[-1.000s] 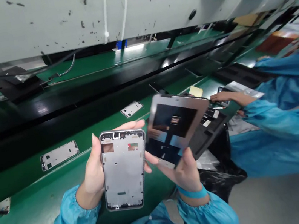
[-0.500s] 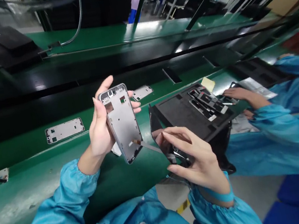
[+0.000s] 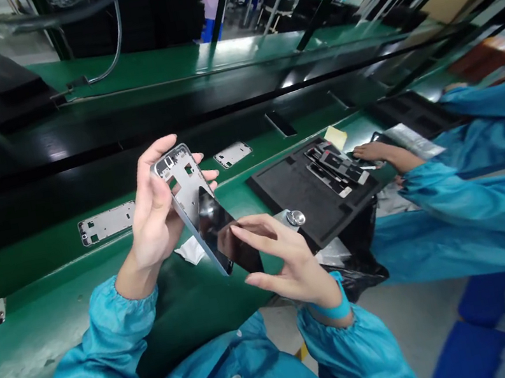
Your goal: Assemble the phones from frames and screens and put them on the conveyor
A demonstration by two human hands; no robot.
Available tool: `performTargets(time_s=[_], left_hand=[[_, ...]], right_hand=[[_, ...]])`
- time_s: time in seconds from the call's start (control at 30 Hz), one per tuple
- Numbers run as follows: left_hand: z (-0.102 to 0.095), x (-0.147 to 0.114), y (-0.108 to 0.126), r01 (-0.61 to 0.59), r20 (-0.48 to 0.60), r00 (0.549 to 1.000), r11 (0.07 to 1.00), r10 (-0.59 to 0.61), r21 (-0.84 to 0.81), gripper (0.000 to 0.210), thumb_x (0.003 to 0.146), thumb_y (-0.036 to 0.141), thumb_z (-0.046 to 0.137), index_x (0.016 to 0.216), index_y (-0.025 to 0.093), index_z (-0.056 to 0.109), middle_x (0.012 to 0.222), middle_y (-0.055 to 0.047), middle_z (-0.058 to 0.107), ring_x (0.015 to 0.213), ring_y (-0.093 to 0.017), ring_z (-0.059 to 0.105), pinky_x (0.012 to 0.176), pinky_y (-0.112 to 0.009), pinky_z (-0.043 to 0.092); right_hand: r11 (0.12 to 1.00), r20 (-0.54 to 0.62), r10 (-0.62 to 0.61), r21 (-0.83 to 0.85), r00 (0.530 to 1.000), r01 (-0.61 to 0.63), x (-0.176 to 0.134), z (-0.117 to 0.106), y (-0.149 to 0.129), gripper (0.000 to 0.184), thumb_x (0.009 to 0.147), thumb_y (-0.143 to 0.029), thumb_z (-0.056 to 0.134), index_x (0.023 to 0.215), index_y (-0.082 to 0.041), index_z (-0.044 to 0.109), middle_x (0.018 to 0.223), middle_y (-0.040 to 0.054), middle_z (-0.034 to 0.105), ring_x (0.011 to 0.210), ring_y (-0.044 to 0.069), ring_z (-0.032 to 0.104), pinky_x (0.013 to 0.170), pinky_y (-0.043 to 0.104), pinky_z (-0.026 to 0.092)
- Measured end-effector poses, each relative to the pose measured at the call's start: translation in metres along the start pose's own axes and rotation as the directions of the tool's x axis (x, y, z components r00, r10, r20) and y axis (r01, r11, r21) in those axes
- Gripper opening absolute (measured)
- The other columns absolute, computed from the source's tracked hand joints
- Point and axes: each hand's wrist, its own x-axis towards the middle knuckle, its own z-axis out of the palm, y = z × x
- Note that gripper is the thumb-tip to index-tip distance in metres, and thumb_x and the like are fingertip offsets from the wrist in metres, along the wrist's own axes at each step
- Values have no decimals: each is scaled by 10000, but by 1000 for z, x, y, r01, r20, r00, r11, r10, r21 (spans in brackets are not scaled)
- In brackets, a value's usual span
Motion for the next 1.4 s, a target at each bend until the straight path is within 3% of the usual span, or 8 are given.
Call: performTargets(time_s=[0.2,0.4,0.53,0.7,0.83,0.93,1.23,1.4], left_hand=[[-16,4,5,-7,40,999,999,5,53,502,1025,650,677,1354,280,597,1314,-97,742,1105,-322,813,925,-474,676],[-21,6,11,37,-18,999,998,-36,59,603,983,676,718,1415,275,592,1356,-134,733,1249,-420,756,937,-567,670],[-24,6,10,-9,30,1000,996,7,88,534,997,658,714,1377,295,619,1337,-115,753,1150,-370,806,854,-508,708],[-26,9,4,-70,160,986,986,45,153,465,999,578,760,1331,286,615,1291,-79,770,1041,-279,840,853,-439,728],[-27,11,-4,-91,159,986,961,50,262,464,973,533,806,1308,260,636,1280,-106,764,964,-233,835,790,-334,717],[-26,12,-9,-139,164,982,940,92,310,439,956,501,834,1274,243,675,1237,-101,763,933,-208,825,779,-302,709],[-20,6,-6,-114,135,988,932,71,344,446,954,483,843,1288,231,686,1265,-105,750,1056,-254,829,877,-368,719],[-7,2,-12,30,22,999,986,-34,164,555,1023,642,688,1421,258,638,1382,-127,753,1180,-282,804,985,-423,694]], right_hand=[[997,-71,31,80,997,-25,-4,3,6,649,1029,-609,693,1616,-350,602,1361,146,708,1174,328,734,973,513,662],[998,-12,-9,65,1000,9,-13,-12,6,638,1027,-553,728,1618,-351,600,1305,138,716,1176,315,732,950,464,660],[998,20,-23,51,1000,22,-8,-12,8,641,1030,-529,736,1625,-340,591,1319,140,698,1189,305,728,966,454,661],[990,-10,-56,127,998,57,6,11,14,688,1022,-582,727,1638,-318,575,1348,150,673,1209,306,719,1012,479,658],[958,-171,80,286,982,-29,15,44,17,765,1036,-642,670,1707,-340,461,1309,124,640,1106,257,747,933,430,697],[931,-210,178,352,961,-95,18,65,17,802,1017,-675,676,1713,-348,446,1274,101,625,1055,225,749,893,385,707],[951,-233,164,295,958,-92,25,81,28,830,975,-764,660,1624,-250,600,1318,161,594,1139,295,716,1020,518,667],[990,-238,61,137,969,-29,32,88,32,716,950,-674,768,1526,-254,698,1425,176,528,1211,324,673,1057,549,631]])
